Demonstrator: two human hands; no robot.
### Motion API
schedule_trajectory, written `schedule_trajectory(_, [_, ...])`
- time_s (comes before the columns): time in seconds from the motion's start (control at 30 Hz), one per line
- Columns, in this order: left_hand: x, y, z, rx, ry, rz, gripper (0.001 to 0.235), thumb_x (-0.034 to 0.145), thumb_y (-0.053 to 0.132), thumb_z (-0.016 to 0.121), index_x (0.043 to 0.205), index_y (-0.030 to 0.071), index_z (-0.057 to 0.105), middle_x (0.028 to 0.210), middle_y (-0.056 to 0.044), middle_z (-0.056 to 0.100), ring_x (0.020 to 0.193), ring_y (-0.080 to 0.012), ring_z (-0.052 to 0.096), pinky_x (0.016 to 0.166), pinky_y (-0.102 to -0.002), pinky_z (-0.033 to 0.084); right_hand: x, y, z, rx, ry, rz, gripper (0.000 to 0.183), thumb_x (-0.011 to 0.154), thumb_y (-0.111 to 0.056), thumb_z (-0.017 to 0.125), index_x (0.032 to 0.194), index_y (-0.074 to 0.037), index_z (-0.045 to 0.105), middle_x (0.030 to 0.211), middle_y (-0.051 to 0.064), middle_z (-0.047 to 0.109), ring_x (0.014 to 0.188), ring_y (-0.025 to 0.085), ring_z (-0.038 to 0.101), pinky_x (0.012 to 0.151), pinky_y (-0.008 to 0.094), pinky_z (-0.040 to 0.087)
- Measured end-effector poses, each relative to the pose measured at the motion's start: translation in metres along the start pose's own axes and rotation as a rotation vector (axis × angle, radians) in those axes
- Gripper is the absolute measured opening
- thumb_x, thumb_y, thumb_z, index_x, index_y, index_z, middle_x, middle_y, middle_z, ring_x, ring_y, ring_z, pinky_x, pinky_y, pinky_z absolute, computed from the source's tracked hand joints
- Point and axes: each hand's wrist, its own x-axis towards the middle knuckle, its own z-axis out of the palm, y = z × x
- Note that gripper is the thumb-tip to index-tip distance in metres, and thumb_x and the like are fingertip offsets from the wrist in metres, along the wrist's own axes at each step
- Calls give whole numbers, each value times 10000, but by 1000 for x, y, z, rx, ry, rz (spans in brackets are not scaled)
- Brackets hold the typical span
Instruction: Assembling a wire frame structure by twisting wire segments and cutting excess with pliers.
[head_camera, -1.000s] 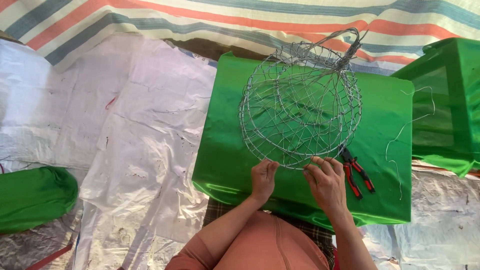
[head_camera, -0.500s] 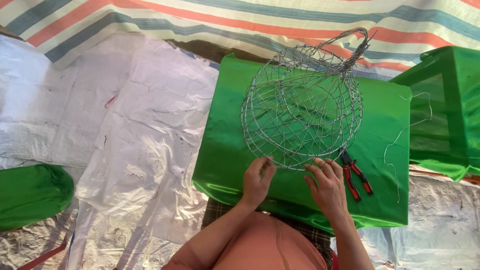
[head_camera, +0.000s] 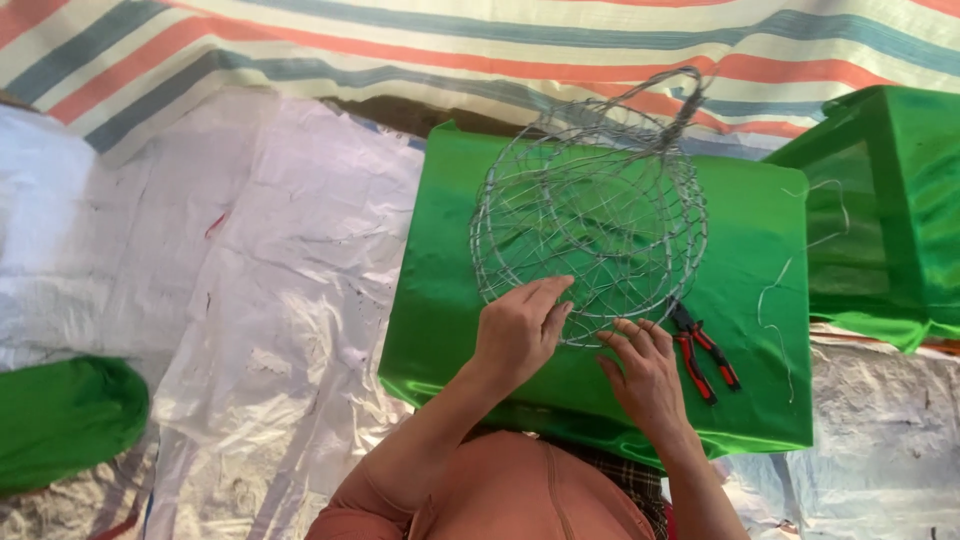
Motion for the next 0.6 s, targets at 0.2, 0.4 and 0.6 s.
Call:
schedule_trajectory(0.2, [13,-9,43,174,-347,-165,443,971,400,662,1273,75,660,635,-105,678,567,-326,718,490,-466,570,-2,3,13,-13,-4,-24,375,812,-341,811,1174,-297,724,1191,1,685,1253,307,569,1094,464,469])
schedule_trajectory(0.4, [18,-1,33,172,-264,-261,342,921,477,712,832,152,656,539,-25,647,465,-269,632,469,-399,471,10,-15,-4,7,-5,0,371,792,-199,777,1157,-194,711,1308,11,657,1220,323,550,1062,437,454])
schedule_trajectory(0.6, [19,5,30,133,-218,-268,334,908,442,734,793,138,661,525,-23,641,450,-260,621,462,-384,468,13,-15,-9,17,-1,-10,348,796,-196,775,1138,-178,716,1301,25,662,1192,313,567,1073,436,444])
